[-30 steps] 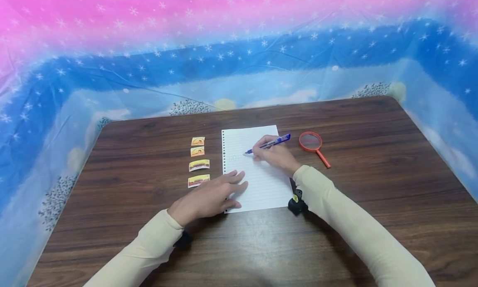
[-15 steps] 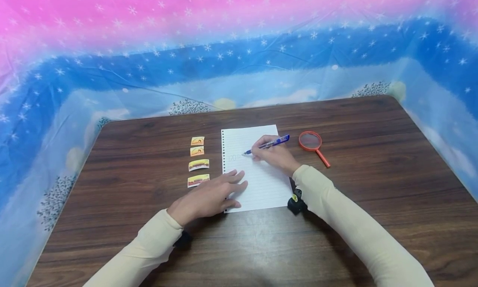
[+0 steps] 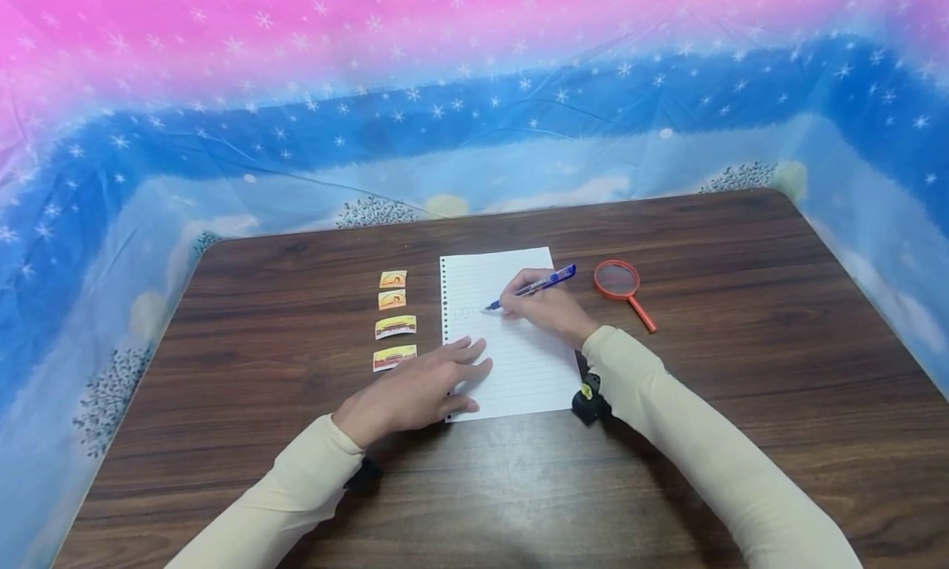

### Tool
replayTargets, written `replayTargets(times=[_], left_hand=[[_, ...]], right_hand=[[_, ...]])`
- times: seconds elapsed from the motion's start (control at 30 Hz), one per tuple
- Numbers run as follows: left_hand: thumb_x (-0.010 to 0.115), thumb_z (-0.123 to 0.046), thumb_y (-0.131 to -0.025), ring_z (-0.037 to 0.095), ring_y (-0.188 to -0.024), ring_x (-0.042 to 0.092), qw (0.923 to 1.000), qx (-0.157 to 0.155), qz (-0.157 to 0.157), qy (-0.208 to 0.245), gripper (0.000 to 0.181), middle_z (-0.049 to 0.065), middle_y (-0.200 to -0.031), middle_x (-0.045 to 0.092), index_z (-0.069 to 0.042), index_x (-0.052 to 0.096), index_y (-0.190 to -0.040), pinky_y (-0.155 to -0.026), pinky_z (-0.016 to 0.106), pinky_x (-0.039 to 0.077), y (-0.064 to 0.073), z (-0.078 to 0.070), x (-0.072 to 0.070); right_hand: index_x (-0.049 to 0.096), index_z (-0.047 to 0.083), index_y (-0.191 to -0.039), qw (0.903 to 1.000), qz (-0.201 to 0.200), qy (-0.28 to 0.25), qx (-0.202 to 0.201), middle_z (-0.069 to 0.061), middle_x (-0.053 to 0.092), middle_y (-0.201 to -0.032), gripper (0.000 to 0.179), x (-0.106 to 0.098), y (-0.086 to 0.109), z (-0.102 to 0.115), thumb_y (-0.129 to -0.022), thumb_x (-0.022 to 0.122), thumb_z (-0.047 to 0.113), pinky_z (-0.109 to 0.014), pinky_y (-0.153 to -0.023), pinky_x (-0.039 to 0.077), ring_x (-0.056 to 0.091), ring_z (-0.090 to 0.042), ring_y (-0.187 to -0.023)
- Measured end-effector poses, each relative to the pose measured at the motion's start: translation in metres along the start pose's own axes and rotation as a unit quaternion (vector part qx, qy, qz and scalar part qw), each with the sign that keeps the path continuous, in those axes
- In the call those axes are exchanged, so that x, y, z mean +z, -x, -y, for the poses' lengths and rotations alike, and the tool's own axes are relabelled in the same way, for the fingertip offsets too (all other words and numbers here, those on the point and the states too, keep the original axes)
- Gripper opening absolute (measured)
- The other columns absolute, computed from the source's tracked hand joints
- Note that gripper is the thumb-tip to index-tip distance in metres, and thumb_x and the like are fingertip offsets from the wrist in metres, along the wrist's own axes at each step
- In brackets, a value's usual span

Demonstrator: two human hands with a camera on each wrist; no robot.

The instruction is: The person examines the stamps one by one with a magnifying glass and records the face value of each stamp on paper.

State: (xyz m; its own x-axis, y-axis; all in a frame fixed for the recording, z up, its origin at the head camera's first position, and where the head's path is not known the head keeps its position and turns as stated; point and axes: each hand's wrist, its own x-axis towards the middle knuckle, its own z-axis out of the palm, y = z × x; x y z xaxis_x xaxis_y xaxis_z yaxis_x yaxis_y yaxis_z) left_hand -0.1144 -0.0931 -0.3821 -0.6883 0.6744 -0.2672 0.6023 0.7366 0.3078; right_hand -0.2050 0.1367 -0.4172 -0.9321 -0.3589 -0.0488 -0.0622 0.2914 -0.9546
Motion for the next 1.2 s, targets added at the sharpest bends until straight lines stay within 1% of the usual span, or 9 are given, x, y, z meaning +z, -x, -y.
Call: replayTargets(times=[0.2, 0.4, 0.67, 1.0, 1.2], left_hand=[[0.066, -0.035, -0.099, 0.026, -0.151, 0.027, 1.0, 0.0, 0.001, -0.001, 0.057, 0.008, -0.163, 0.033, -0.015, 0.051, -0.15, -0.113, 0.052, 0.037, -0.0004, -0.0003, 0.0001], [0.066, -0.035, -0.099, 0.026, -0.151, 0.026, 0.9999, -0.006, 0.005, 0.007, 0.057, 0.007, -0.163, 0.032, -0.016, 0.05, -0.151, -0.112, 0.056, 0.037, -0.0008, -0.0001, 0.0003], [0.066, -0.035, -0.099, 0.027, -0.151, 0.027, 1.0, 0.003, 0.0, 0.002, 0.057, 0.009, -0.162, 0.033, -0.014, 0.051, -0.151, -0.116, 0.048, 0.035, -0.0015, 0.0007, 0.0007], [0.067, -0.034, -0.099, 0.027, -0.151, 0.027, 1.0, 0.004, -0.001, 0.003, 0.057, 0.009, -0.162, 0.033, -0.014, 0.051, -0.15, -0.117, 0.046, 0.033, -0.0022, 0.0004, 0.0009], [0.066, -0.034, -0.099, 0.027, -0.151, 0.027, 1.0, 0.003, 0.001, 0.006, 0.057, 0.009, -0.162, 0.033, -0.014, 0.051, -0.151, -0.116, 0.047, 0.034, -0.0015, 0.0002, 0.0005]], right_hand=[[0.068, 0.0, -0.097, 1.0, -0.003, 0.006, 0.0, -0.015, 0.072, -0.092, 0.013, -0.0003, 0.0009, 0.0008, -0.094, 0.067, 0.013, -0.026, -0.076, 0.053, 0.07, -0.021, -0.083], [0.066, 0.0, -0.096, 0.9999, -0.009, -0.01, 0.008, -0.014, 0.073, -0.091, 0.011, 0.0001, 0.0007, 0.0009, -0.094, 0.064, 0.01, -0.024, -0.076, 0.054, 0.07, -0.018, -0.081], [0.065, -0.001, -0.098, 0.9993, -0.019, -0.022, 0.022, -0.016, 0.073, -0.095, 0.013, 0.0004, 0.0002, 0.0003, -0.095, 0.063, 0.012, -0.025, -0.079, 0.056, 0.072, -0.018, -0.086], [0.063, -0.002, -0.102, 0.997, -0.029, -0.056, 0.046, -0.02, 0.07, -0.102, 0.015, 0.0008, -0.0003, 0.0004, -0.097, 0.063, 0.012, -0.026, -0.083, 0.058, 0.074, -0.018, -0.088], [0.063, -0.004, -0.104, 0.9963, -0.033, -0.061, 0.051, -0.021, 0.072, -0.101, 0.018, 0.0022, -0.0007, 0.0003, -0.098, 0.064, 0.013, -0.025, -0.082, 0.057, 0.074, -0.017, -0.087]])
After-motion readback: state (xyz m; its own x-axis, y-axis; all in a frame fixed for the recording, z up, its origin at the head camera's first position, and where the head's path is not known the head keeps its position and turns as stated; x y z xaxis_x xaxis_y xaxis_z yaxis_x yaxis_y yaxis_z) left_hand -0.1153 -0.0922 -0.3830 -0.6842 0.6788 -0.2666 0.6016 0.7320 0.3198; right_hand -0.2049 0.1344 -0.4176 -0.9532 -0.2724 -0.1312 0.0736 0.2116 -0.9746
